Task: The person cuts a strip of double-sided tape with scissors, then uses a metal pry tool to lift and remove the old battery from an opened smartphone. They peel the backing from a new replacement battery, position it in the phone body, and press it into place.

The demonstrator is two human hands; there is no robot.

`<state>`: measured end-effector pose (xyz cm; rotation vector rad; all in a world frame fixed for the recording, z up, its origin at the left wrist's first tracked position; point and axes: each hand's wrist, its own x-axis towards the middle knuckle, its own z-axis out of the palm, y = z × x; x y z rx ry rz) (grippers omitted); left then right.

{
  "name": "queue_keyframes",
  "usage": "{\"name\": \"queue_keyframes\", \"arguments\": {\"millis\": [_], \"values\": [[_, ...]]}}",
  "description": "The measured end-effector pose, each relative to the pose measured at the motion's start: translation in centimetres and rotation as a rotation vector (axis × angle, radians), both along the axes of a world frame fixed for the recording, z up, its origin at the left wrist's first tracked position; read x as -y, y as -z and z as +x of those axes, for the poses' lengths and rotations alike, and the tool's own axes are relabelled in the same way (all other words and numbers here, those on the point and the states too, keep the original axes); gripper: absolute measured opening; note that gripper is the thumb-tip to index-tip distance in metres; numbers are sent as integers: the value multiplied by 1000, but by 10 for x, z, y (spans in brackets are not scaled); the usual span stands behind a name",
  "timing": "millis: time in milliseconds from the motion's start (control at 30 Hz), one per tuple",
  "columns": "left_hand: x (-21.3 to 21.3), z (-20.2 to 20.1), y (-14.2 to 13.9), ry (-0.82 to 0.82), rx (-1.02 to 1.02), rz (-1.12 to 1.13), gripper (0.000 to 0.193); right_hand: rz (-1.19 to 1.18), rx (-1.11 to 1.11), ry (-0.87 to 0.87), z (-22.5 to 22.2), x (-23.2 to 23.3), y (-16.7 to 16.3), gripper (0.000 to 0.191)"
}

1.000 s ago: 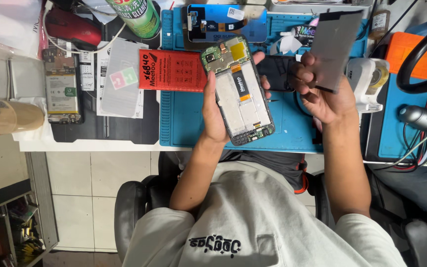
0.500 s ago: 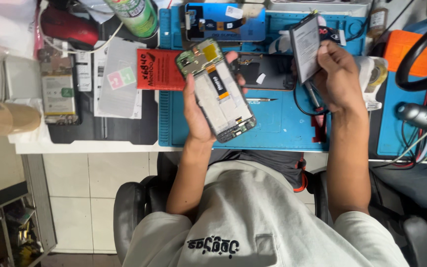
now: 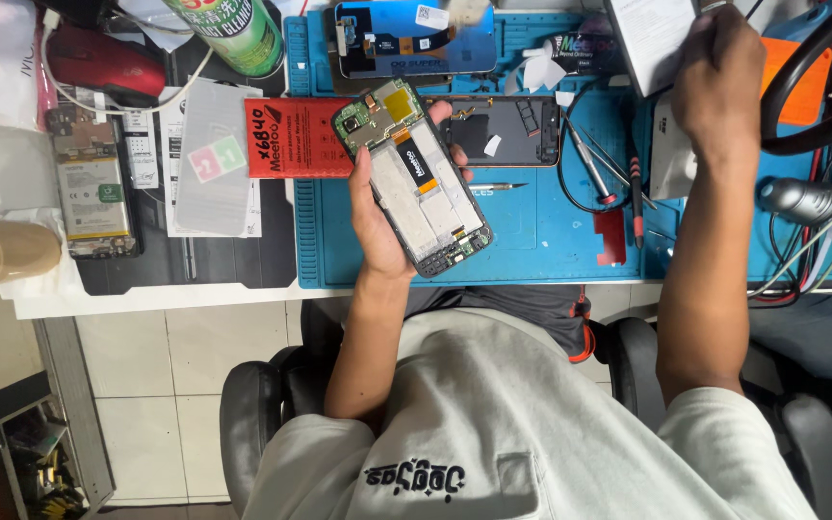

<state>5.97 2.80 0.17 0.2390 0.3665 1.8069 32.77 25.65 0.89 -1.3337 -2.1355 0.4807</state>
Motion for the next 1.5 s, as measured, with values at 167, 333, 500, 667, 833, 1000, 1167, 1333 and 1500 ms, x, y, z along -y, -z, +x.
{"name": "queue_keyframes", "arguments": {"millis": [167, 333, 500, 667, 833, 1000, 1167, 1333, 1500], "values": [[-2, 1, -1, -22, 12, 85, 85, -178, -407, -68, 5, 12, -20, 21], [-3, -1, -4, 100, 32, 187, 98, -681, -916, -158, -16, 73, -48, 16], [2, 1, -2, 165, -91, 108, 92, -869, -964, -226, -36, 128, -55, 10], [9, 9, -3, -123, -647, -213, 67, -852, -1029, -229, -38, 168, -42, 15], [10, 9, -12, -246, -1041, -117, 57, -670, -843, -97, -48, 196, -48, 33], [12, 14, -11, -152, -943, -90, 59, -575, -705, -31, -68, 210, -66, 40], [11, 13, -1, -346, -1428, -104, 50, -491, -659, -27, -75, 211, -74, 39], [11, 14, -9, -131, -966, -98, 51, -508, -628, -20, -74, 213, -76, 39], [11, 15, -18, -139, -970, -122, 49, -530, -651, -31, -74, 214, -75, 38]]}}
